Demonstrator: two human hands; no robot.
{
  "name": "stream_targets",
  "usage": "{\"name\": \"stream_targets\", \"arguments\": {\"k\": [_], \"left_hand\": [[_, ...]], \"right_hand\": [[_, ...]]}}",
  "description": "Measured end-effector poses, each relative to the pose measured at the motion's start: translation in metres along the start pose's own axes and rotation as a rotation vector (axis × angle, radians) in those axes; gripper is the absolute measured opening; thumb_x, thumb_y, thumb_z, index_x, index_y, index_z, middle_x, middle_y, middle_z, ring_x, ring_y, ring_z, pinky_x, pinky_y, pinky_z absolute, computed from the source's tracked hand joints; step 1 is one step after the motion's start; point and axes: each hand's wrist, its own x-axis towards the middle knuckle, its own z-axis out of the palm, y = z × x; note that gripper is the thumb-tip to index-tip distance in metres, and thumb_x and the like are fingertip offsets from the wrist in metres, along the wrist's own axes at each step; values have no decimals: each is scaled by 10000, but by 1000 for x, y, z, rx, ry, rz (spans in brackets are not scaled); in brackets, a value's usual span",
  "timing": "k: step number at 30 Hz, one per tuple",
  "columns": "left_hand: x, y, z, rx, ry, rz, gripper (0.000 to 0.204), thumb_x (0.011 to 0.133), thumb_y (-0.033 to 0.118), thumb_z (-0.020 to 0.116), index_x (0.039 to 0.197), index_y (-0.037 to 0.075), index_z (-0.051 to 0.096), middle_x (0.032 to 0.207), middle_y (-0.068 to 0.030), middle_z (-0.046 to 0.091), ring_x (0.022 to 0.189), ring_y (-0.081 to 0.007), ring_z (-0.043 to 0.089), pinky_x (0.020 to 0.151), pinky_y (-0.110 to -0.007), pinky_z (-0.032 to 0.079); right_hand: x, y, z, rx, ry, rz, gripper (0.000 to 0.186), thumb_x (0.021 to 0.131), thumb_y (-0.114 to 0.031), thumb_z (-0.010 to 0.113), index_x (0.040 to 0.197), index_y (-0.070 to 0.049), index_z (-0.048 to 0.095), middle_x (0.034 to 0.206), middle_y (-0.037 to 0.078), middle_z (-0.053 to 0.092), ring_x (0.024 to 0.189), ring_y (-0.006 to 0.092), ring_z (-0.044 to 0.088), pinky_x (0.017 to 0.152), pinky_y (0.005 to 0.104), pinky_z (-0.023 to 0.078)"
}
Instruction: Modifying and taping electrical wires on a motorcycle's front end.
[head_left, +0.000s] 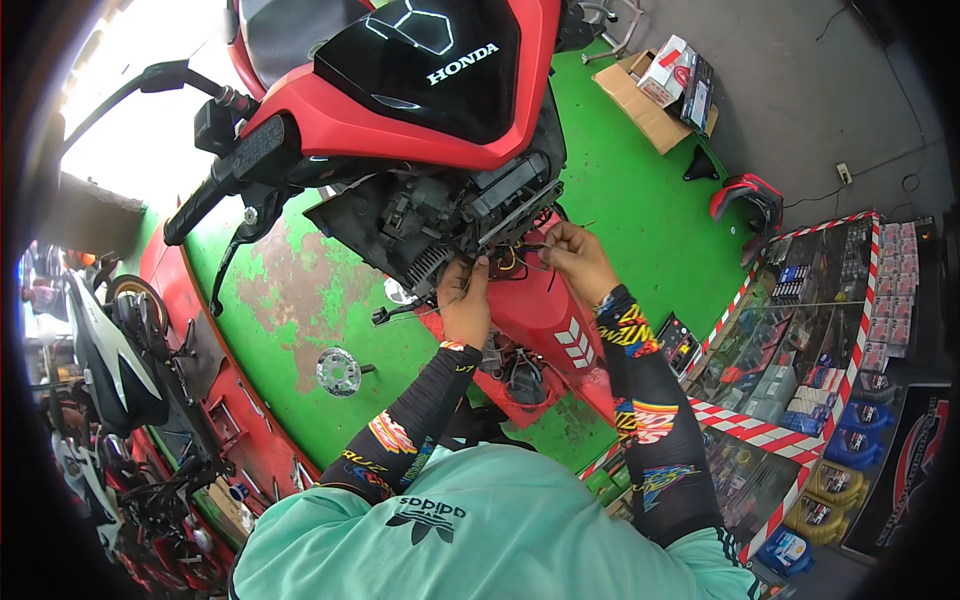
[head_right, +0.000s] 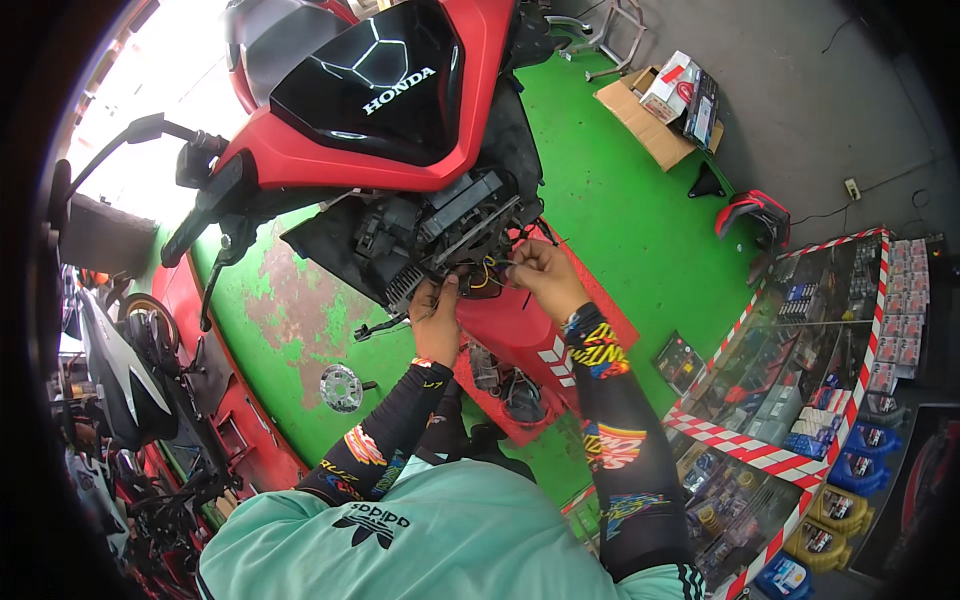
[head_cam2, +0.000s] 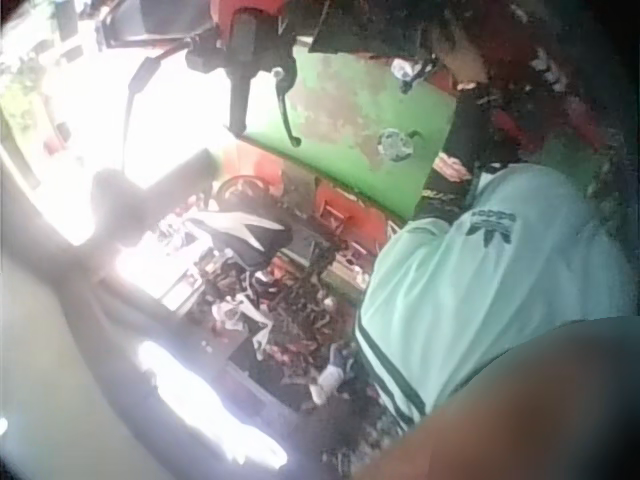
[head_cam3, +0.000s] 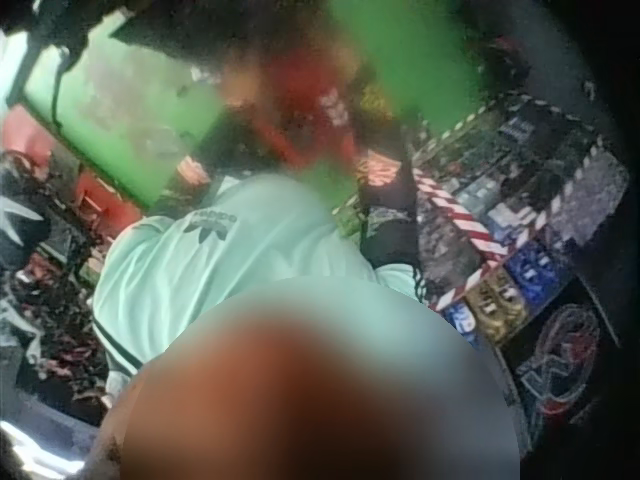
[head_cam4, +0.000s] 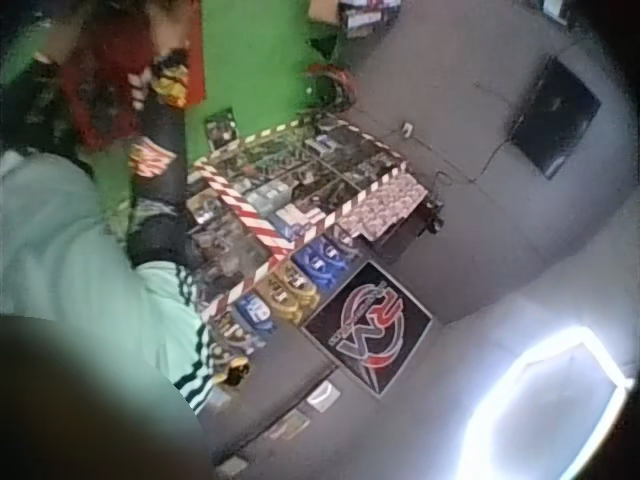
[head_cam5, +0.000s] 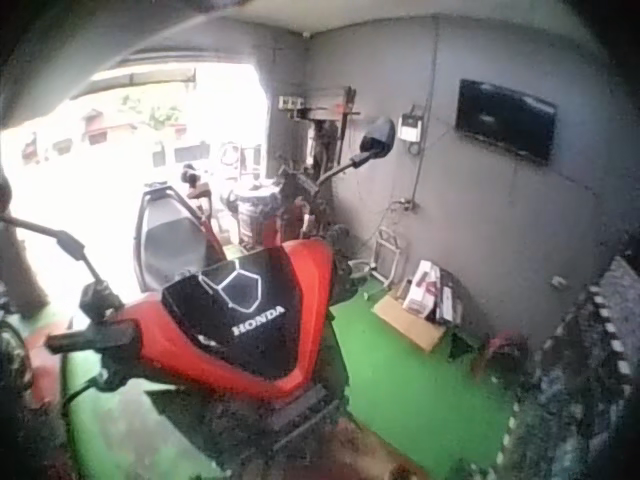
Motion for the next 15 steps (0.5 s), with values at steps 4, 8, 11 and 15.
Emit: {"name": "stream_targets", "arguments": {"k": [4,8,11,15], "left_hand": [[0,0,-2,22,-21,1,233,1038,201,627,1029,-30,654,920,-49,691,835,-103,584,790,-269,467],[-1,1,-1,-2,-31,7,231,1039,196,626,1061,-32,660,952,-61,708,867,-110,616,816,-272,481],[-1,3,0,5,-10,-14,228,1038,189,627,1074,-33,666,965,-67,718,885,-115,634,832,-272,488],[0,4,-4,0,-48,-50,232,1033,180,633,1103,-38,670,975,-71,723,881,-116,639,828,-276,492]], "right_hand": [[-20,-30,-21,-154,-157,129,138,916,-49,706,1028,-12,635,718,-7,626,593,68,558,553,244,440],[-35,-50,-36,-146,-228,184,160,934,-76,701,1068,5,669,700,-25,619,618,67,574,574,247,450],[-38,-57,-49,-701,-111,-1,165,927,-103,732,1041,2,677,710,-18,632,629,72,582,574,255,455],[-33,-52,-64,-618,-17,37,173,932,-148,755,989,-2,681,738,-11,643,639,80,589,587,257,468]]}}
